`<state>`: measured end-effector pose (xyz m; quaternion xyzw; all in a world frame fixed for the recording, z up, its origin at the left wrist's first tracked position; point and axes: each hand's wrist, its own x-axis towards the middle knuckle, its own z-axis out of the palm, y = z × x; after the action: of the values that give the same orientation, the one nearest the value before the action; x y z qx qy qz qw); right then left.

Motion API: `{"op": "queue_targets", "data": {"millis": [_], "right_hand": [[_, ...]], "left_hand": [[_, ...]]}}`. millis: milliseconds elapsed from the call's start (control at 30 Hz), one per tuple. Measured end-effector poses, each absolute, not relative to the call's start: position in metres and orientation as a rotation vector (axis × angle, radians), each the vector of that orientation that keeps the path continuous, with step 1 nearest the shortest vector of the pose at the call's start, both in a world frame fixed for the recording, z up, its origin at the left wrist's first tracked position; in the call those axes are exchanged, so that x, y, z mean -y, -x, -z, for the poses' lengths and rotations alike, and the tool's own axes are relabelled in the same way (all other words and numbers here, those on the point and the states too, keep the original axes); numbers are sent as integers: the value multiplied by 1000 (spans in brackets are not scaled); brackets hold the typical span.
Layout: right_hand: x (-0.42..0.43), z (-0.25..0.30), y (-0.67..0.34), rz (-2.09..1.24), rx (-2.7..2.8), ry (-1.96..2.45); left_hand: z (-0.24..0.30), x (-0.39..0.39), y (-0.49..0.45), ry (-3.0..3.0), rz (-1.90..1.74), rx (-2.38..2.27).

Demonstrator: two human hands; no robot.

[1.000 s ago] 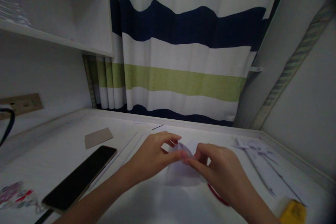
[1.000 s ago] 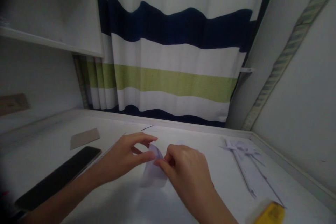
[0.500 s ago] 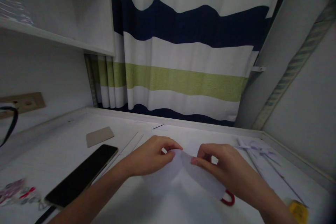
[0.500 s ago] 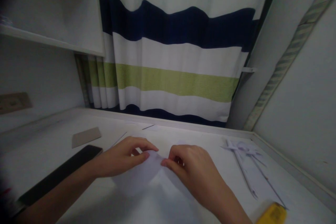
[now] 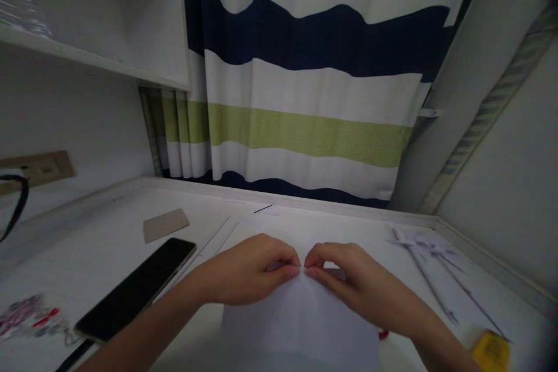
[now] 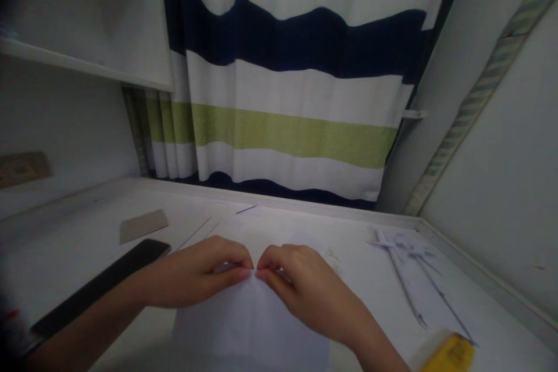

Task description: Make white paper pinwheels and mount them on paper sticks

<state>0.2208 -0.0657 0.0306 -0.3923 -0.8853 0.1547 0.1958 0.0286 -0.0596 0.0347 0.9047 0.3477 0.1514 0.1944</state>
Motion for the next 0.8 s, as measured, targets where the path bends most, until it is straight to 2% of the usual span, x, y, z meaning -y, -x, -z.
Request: {"op": "queue_targets", "data": {"millis": [267, 500, 800], "right_hand": [[68, -35, -216, -660, 2388, 1035], [66, -28, -212, -939, 2079, 973], [64, -22, -209, -955, 1955, 1020]], "left_hand": [[-39, 67, -34, -2587, -548, -1007], [-39, 68, -38, -2487, -767, -983], [-38, 67, -41, -2411, -868, -1040]]}}
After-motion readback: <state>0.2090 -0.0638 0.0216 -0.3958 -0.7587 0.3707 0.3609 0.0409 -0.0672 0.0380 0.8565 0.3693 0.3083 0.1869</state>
